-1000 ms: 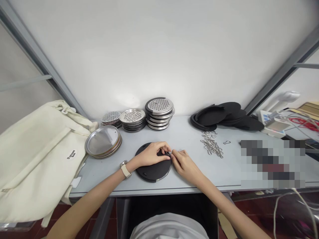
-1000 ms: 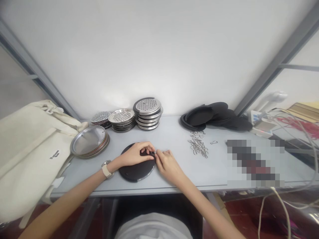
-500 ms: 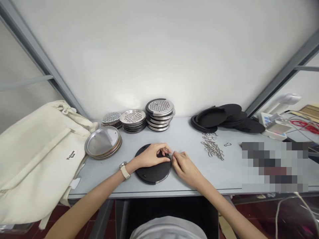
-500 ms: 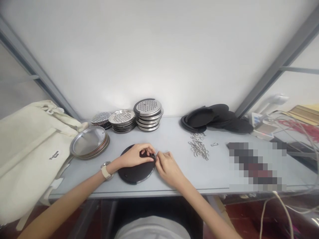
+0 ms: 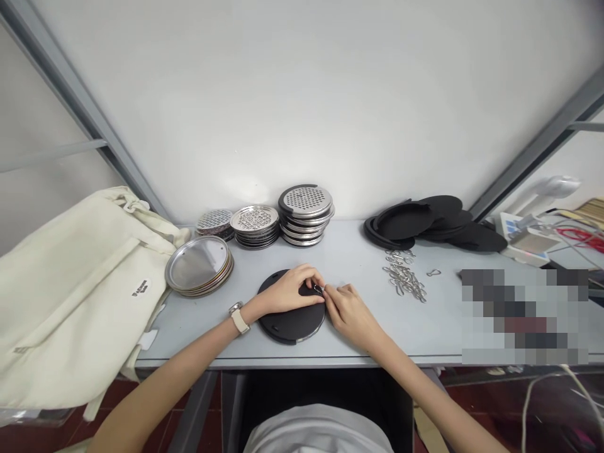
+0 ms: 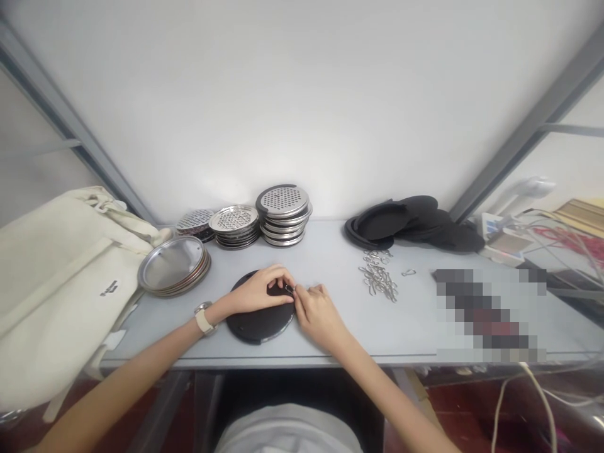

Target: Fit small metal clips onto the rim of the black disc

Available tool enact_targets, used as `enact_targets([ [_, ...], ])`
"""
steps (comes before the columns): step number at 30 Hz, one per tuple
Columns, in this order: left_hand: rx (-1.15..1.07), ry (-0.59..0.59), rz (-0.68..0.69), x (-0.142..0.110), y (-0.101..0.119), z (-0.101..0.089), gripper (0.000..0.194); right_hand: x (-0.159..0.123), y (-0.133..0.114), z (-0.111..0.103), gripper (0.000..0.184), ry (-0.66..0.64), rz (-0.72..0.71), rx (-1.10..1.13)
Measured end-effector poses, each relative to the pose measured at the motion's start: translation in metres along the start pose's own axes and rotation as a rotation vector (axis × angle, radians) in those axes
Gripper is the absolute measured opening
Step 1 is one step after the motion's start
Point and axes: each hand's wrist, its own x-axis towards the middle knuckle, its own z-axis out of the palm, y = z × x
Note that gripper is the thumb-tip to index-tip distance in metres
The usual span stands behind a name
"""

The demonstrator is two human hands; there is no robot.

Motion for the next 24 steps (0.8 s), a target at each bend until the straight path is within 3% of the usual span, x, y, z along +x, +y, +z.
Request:
enact_targets([
  [8,-0.076,-0.019,-0.089,0.0010,-0.0036,0.0019,0.020,-0.0009,0.0017,-0.0025,0.025,-0.010,-0.021,-0.001],
  [24,-0.133,-0.047,-0.071,0.0022,-0.0013,0.0008,0.021,-0.0048,-0.0020,-0.0068,0.029,0.075,0.022,0.110],
])
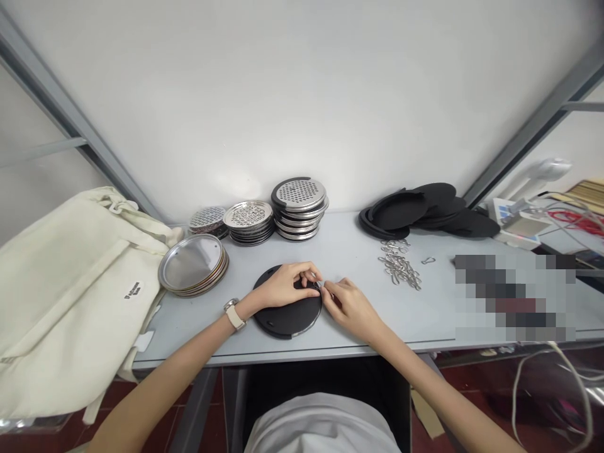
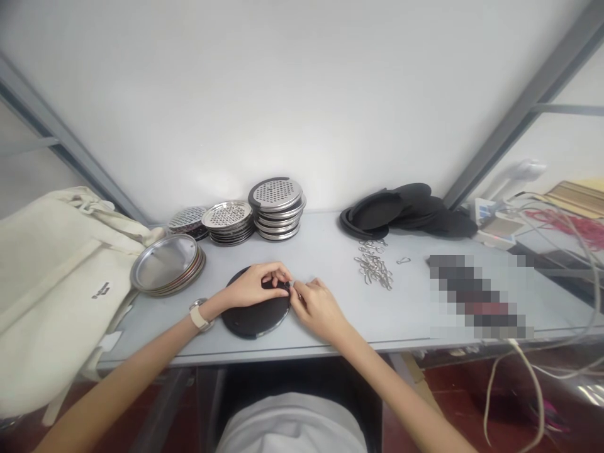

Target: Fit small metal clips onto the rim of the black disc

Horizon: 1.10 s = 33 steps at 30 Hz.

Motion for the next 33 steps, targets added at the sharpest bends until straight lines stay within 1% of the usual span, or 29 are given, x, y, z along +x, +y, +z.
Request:
enact_targets([
  [7,0.002,-0.007,-0.014,-0.0001,0.0000,0.0001,0.022,-0.0001,-0.0009,-0.0001,0.031,0.058,0.005,-0.009],
  [11,0.037,-0.018,-0.001,-0.0006,0.0008,0.0002,0.022,-0.0005,0.0000,-0.0024,0.030,0.096,0.042,0.016],
  [14,0.050,-0.009,0.028,-0.0013,-0.0005,0.0000,0.022,0.0006,0.0009,-0.0004,0.029,0.056,0.034,0.006],
  [16,0.064,0.011,0.044,-0.0016,-0.0020,-0.0001,0.023,0.0018,0.0011,0.0028,0.029,0.012,0.013,-0.037],
  [19,0.077,0.028,0.049,-0.0018,-0.0035,-0.0003,0.024,0.0033,0.0009,0.0067,0.027,-0.016,-0.002,-0.114],
  [23,0.066,0.018,0.029,-0.0015,-0.0026,-0.0005,0.021,0.0039,0.0006,0.0054,0.028,-0.044,-0.014,-0.087],
  [28,0.069,0.016,0.009,-0.0010,-0.0006,-0.0006,0.021,0.0037,0.0002,0.0014,0.029,-0.045,-0.019,-0.063],
  [33,0.080,0.014,0.003,-0.0008,0.0002,-0.0003,0.021,0.0033,0.0004,0.0023,0.029,-0.029,-0.032,-0.072],
])
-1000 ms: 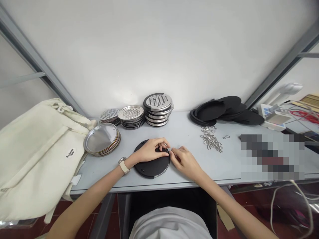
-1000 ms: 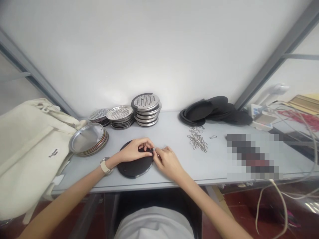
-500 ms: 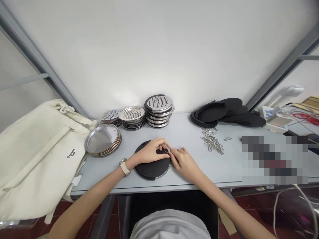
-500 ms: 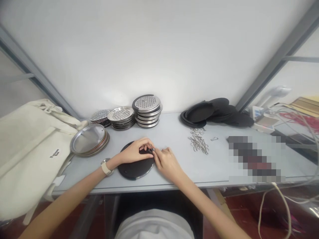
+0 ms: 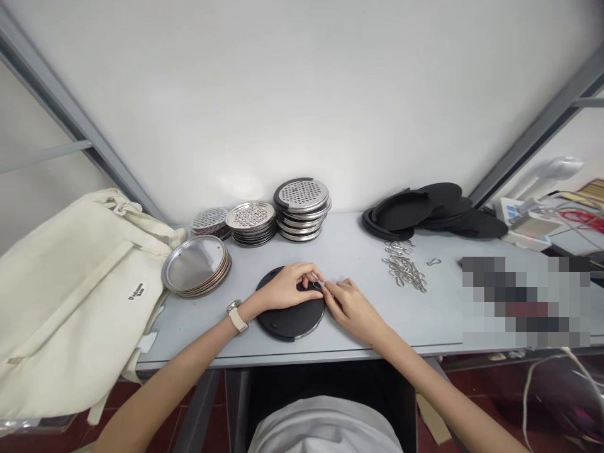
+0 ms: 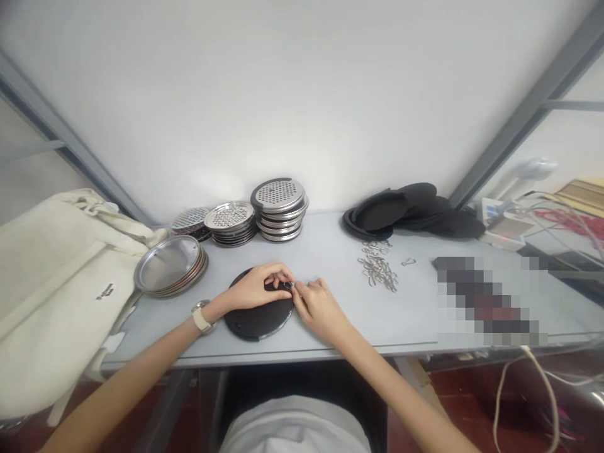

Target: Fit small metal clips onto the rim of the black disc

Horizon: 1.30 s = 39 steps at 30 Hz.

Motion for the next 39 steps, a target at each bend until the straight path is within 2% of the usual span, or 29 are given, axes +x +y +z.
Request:
enact_targets([
  [10,-0.002,0.002,0.024,-0.0003,0.0002,-0.0005,0.021,-0.0010,-0.0001,0.0012,0.031,-0.009,0.040,0.016],
  [17,0.006,-0.004,0.001,-0.0009,0.0004,0.0006,0.022,-0.0023,0.0050,0.0030,0.031,0.033,0.060,0.025],
  [23,0.015,-0.013,0.036,-0.0019,-0.0023,0.0008,0.022,-0.0001,0.0011,0.0032,0.030,-0.024,0.015,0.033],
  [39,0.023,0.009,0.039,-0.0011,-0.0027,0.0002,0.024,0.0033,-0.0027,-0.0005,0.032,-0.079,-0.004,-0.014],
])
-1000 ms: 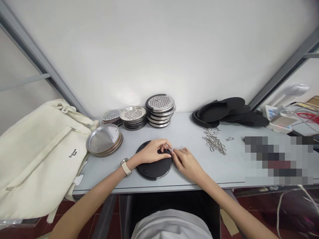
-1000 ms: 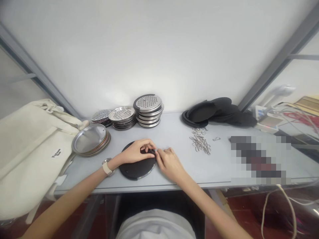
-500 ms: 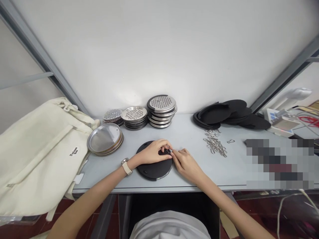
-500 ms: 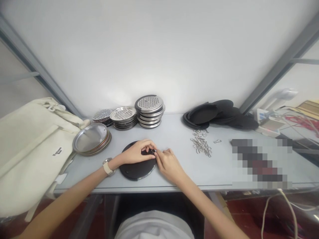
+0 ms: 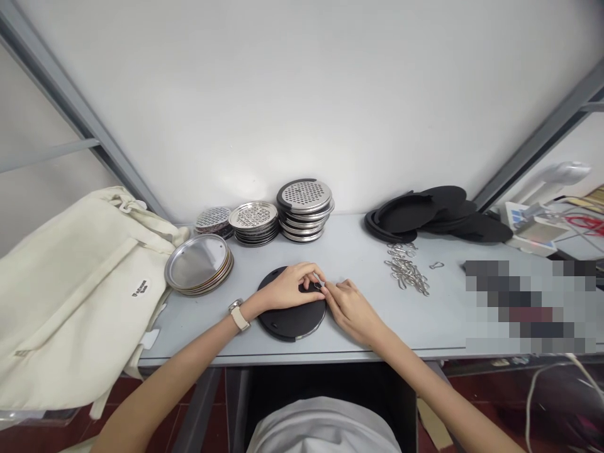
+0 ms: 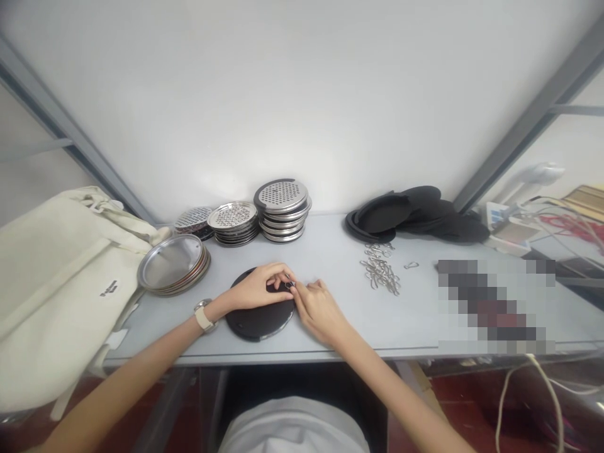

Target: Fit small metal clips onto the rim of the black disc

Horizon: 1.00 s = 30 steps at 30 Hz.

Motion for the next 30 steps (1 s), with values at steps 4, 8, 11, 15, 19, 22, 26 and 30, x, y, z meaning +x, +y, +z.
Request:
enact_targets([
  [4,-0.013,-0.013,-0.010,0.0001,0.0000,-0.0007,0.026,-0.0004,0.0004,-0.0001,0.031,0.005,-0.001,-0.014],
  [8,-0.002,-0.010,-0.011,0.0002,0.0002,-0.0004,0.024,-0.0005,0.0011,0.0003,0.029,0.000,-0.005,-0.042],
  [11,-0.005,-0.014,-0.006,0.0004,0.0003,0.0000,0.024,-0.0015,0.0013,0.0008,0.028,0.001,0.000,-0.060],
  [15,-0.013,-0.019,-0.004,0.0007,0.0005,-0.0004,0.025,-0.0031,0.0015,0.0021,0.026,0.003,0.010,-0.054],
  [19,-0.020,-0.021,-0.007,0.0002,0.0006,-0.0006,0.025,-0.0032,0.0011,0.0032,0.024,-0.004,0.029,-0.038],
  [22,-0.027,-0.024,-0.016,-0.0004,0.0009,-0.0004,0.025,-0.0033,0.0001,0.0026,0.025,0.001,0.028,-0.023],
  [26,-0.036,-0.026,-0.023,-0.0006,0.0021,-0.0006,0.025,-0.0044,-0.0007,0.0010,0.024,0.018,0.024,-0.004],
  [30,-0.037,-0.022,-0.007,-0.0005,0.0022,-0.0008,0.025,-0.0049,0.0004,0.0011,0.023,0.028,0.036,0.009],
])
